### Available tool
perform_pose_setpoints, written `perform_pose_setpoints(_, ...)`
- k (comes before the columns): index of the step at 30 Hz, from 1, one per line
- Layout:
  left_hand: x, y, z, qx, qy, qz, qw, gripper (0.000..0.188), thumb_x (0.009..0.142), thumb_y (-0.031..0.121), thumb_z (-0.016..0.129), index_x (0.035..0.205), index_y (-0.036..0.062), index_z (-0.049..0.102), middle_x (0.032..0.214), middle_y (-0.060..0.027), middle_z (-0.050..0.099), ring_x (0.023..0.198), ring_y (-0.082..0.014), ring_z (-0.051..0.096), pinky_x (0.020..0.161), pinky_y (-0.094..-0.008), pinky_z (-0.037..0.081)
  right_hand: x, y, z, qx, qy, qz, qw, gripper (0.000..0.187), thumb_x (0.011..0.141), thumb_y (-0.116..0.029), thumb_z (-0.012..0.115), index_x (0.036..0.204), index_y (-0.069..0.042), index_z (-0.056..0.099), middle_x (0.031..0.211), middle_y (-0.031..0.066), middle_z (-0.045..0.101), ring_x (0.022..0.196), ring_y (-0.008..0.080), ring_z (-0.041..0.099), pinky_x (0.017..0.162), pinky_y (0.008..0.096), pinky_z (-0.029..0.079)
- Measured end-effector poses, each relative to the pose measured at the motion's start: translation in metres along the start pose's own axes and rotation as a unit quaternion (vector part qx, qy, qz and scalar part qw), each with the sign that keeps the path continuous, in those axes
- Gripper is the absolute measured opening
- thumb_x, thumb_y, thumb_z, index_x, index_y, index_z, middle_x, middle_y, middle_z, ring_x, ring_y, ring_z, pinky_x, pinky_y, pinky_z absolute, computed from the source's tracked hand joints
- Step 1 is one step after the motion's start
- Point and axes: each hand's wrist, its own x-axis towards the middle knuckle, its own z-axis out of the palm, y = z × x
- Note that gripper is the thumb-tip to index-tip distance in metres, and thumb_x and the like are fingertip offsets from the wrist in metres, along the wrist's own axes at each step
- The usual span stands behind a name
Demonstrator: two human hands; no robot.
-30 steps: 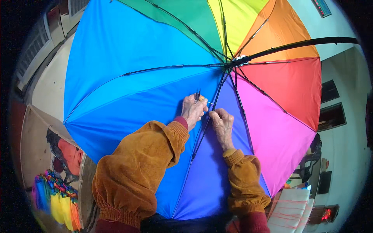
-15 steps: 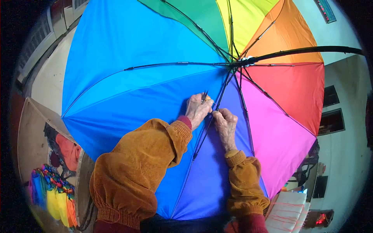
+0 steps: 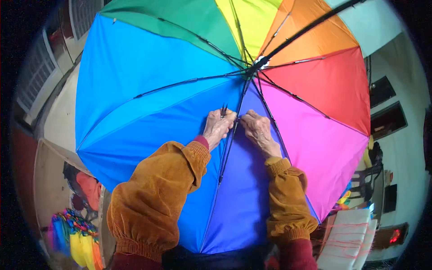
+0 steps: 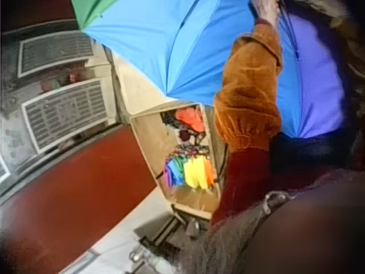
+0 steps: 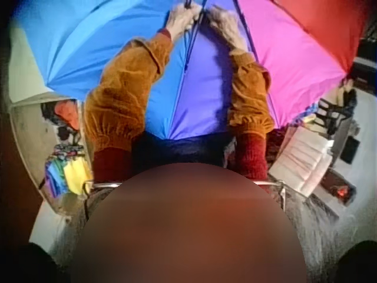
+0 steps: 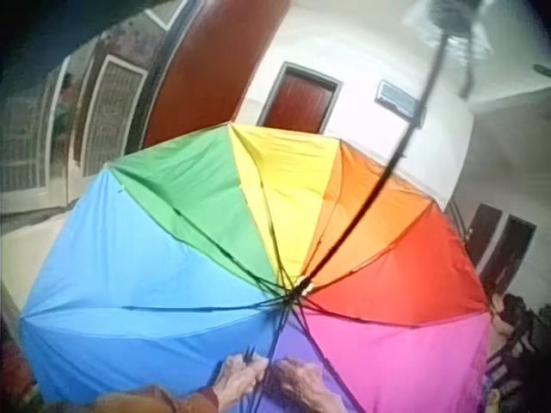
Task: Repairing or adjusting the ribs and fabric of a multi-colored umbrella.
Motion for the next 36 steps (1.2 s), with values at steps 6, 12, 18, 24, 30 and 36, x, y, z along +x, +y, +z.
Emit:
perform_pose_setpoints(6,-0.004,0.004,0.001,-0.068,0.065,-0.046,0.995,0.015,0.084,0.019,0.059,0.079,0.0054,0.054,0.059,0.0003,0.047,0.040,-0.0020,0.035,0.033,-0.0182,0.025,-0.013,-0.003,-0.038,0.257,0.208,0.205,0.921,0.006,0.079,-0.007,0.059,0.081,-0.002,0.059,0.074,0.0107,0.058,0.053,0.0216,0.054,0.048,0.0338,0.043)
perform_pose_setpoints(12,-0.006,0.005,0.002,-0.048,0.052,-0.052,0.996,0.016,0.084,0.018,0.058,0.080,0.0038,0.054,0.059,-0.0002,0.048,0.039,-0.0022,0.035,0.032,-0.0185,0.025,-0.003,-0.027,-0.053,0.697,0.266,0.330,0.579,0.013,0.086,-0.011,0.056,0.083,0.001,0.058,0.071,0.0051,0.058,0.051,0.0109,0.050,0.045,0.0283,0.042)
perform_pose_setpoints(18,-0.007,0.003,0.003,-0.036,0.076,-0.036,0.996,0.016,0.084,0.018,0.059,0.075,0.0053,0.055,0.058,0.0005,0.048,0.040,-0.0025,0.035,0.033,-0.0189,0.026,-0.015,-0.014,-0.069,0.536,0.240,0.384,0.712,0.013,0.082,-0.010,0.056,0.075,0.000,0.060,0.065,0.0054,0.057,0.050,0.0135,0.051,0.045,0.0292,0.041)
perform_pose_setpoints(24,-0.009,0.002,0.007,-0.025,0.090,-0.011,0.996,0.015,0.083,0.016,0.059,0.072,0.0062,0.055,0.058,0.0013,0.048,0.042,-0.0027,0.037,0.035,-0.0183,0.027,-0.008,-0.021,-0.001,0.094,0.128,0.191,0.969,0.013,0.071,-0.008,0.055,0.063,0.003,0.056,0.058,0.0195,0.057,0.052,0.0334,0.056,0.050,0.0405,0.044)
perform_pose_setpoints(30,-0.002,-0.002,0.002,0.011,0.084,-0.050,0.995,0.008,0.081,0.012,0.056,0.075,0.0062,0.055,0.062,0.0001,0.051,0.045,-0.0038,0.041,0.035,-0.0184,0.028,-0.002,-0.030,0.008,0.047,0.009,0.187,0.981,0.010,0.069,-0.005,0.052,0.064,0.003,0.053,0.064,0.0239,0.055,0.060,0.0400,0.056,0.054,0.0459,0.043)
perform_pose_setpoints(36,0.003,-0.006,-0.002,-0.120,0.062,-0.098,0.986,0.009,0.080,0.007,0.058,0.072,0.0073,0.053,0.063,-0.0004,0.051,0.046,-0.0041,0.041,0.034,-0.0187,0.026,-0.007,-0.029,0.010,0.095,-0.007,0.181,0.979,0.007,0.069,-0.003,0.052,0.065,0.002,0.051,0.063,0.0231,0.054,0.060,0.0402,0.055,0.053,0.0468,0.042)
